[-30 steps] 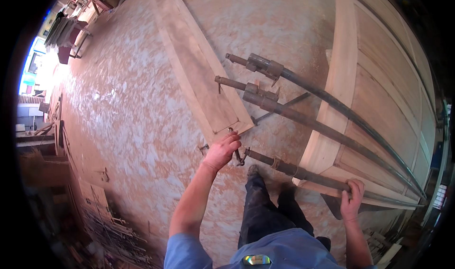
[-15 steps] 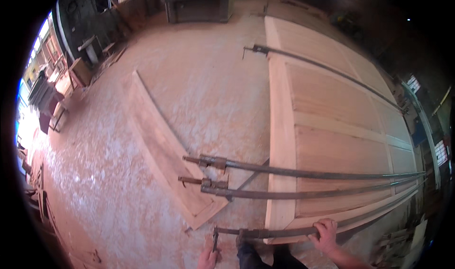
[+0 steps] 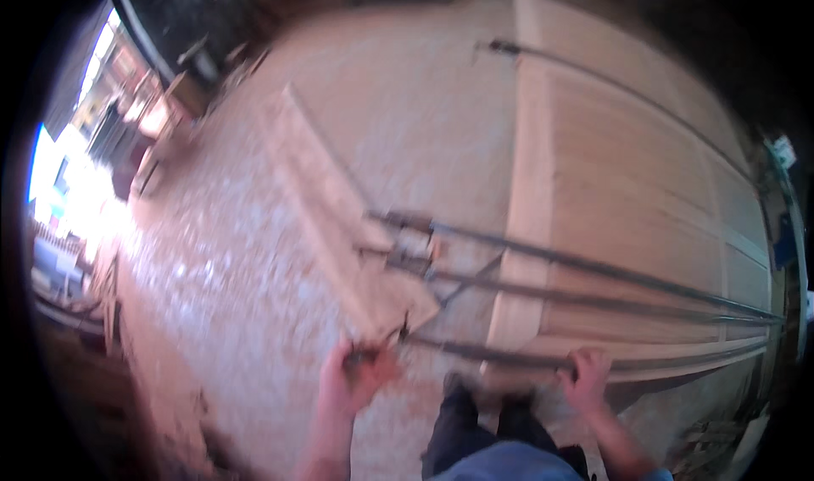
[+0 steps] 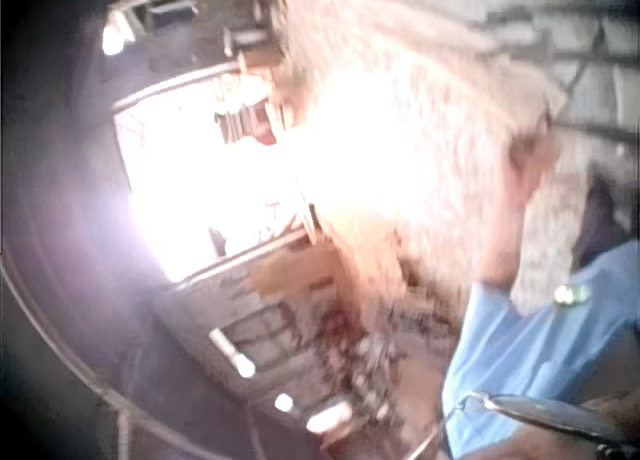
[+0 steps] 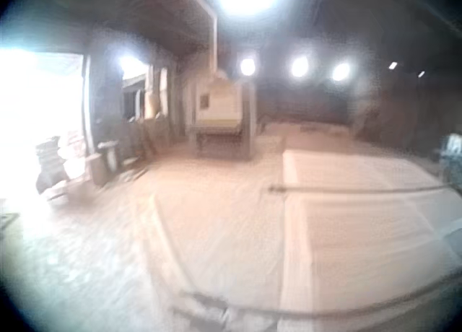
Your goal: The person retrieves a long metal bar and places it against a wall. They then walk to a workbench, pick up a wrench, and loosen clamps on a wooden door frame. After removing the clamps, they place them on the floor and reposition the metal bar across the door frame, securing it with the clamps and tightening them with the wrench.
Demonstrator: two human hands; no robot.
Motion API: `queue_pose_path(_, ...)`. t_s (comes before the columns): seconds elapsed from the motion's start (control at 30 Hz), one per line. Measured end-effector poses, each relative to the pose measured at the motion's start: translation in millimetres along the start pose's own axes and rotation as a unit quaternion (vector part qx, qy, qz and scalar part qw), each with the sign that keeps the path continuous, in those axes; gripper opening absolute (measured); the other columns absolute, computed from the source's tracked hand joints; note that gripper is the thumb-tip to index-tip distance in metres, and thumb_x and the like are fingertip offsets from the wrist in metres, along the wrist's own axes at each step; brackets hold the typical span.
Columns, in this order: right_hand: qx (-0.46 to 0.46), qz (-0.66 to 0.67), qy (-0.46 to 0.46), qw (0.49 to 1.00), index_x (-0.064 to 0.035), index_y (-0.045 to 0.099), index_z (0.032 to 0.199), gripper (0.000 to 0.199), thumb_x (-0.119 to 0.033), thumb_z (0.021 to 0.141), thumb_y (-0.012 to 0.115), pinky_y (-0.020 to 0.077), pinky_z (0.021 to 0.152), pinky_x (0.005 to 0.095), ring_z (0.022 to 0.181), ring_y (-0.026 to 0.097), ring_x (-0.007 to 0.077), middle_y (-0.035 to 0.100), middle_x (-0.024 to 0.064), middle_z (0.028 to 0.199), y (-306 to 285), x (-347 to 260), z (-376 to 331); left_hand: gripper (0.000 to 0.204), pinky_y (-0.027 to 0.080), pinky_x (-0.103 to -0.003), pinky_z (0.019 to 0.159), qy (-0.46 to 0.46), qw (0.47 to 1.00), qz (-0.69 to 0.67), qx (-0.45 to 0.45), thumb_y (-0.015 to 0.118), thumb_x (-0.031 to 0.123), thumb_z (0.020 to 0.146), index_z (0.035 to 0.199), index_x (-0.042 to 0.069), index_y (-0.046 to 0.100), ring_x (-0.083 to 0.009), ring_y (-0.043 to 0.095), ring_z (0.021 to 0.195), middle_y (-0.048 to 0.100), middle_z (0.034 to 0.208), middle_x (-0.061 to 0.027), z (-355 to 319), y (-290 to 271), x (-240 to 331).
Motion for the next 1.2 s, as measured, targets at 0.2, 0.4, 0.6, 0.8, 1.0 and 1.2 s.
queue_pose_path(0.2,0.033,0.001,-0.033,0.999,-0.0050,0.061,0.104,0.041,-0.019,0.068,0.075,0.0371,0.092,0.0481,0.105,0.048,0.0352,0.054,0.0135,0.107,-12,-2,-1,0.034,0.056,-0.036,0.069,0.124,0.844,0.514,0.091,0.057,0.031,0.094,0.106,0.000,0.062,-0.0231,0.066,0.081,0.066,0.094,-0.0159,36,24,20)
queue_pose_path(0.4,0.032,-0.019,-0.034,0.999,-0.0054,0.061,0.103,0.042,-0.021,0.067,0.077,0.0366,0.092,0.0481,0.105,0.048,0.0352,0.054,0.0131,0.107,-15,7,0,0.034,0.052,-0.028,0.063,0.181,0.672,0.695,0.181,0.059,0.033,0.094,0.092,-0.001,0.064,-0.0132,0.063,0.067,0.064,0.068,-0.0073,100,5,45)
queue_pose_path(0.6,0.036,-0.028,-0.037,0.998,-0.0071,0.062,0.103,0.045,-0.024,0.066,0.078,0.0365,0.092,0.0485,0.105,0.049,0.0337,0.054,0.0121,0.107,-13,9,3,0.038,0.048,-0.032,0.048,0.148,0.845,0.489,0.159,0.057,0.036,0.095,0.082,0.001,0.060,-0.0175,0.058,0.049,0.057,0.058,-0.0092,156,-54,34)
queue_pose_path(0.8,0.026,-0.030,-0.037,0.999,-0.0085,0.062,0.104,0.047,-0.027,0.064,0.080,0.0359,0.091,0.0486,0.105,0.049,0.0331,0.054,0.0108,0.108,-11,7,7,0.027,0.033,-0.031,0.035,-0.148,0.829,0.445,0.306,0.056,0.033,0.094,0.082,0.008,0.058,-0.0149,0.041,0.038,0.044,0.050,-0.0004,137,-192,-25)
queue_pose_path(1.0,0.039,-0.028,-0.022,0.999,-0.0091,0.062,0.103,0.047,-0.027,0.063,0.080,0.0362,0.091,0.0486,0.105,0.049,0.0326,0.054,0.0098,0.107,-15,17,2,0.013,0.033,-0.029,0.042,0.156,0.838,0.372,0.366,0.054,0.017,0.096,0.099,0.009,0.063,-0.0117,0.041,0.046,0.046,0.059,0.0027,30,-172,4)
queue_pose_path(1.2,0.034,-0.010,-0.024,0.999,-0.0083,0.063,0.104,0.049,-0.025,0.062,0.081,0.0373,0.091,0.0463,0.104,0.050,0.0319,0.055,0.0091,0.106,-19,17,0,0.028,0.053,-0.033,0.069,0.340,0.350,0.869,-0.080,0.073,0.013,0.078,0.106,0.014,0.068,-0.0212,0.061,0.087,0.064,0.095,-0.0049,19,105,-67)
Point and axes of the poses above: each hand's wrist, its own z-axis towards the middle knuckle, its own y-axis out of the palm, x = y × z, the point moved 6 cm from there along z, towards the middle knuckle
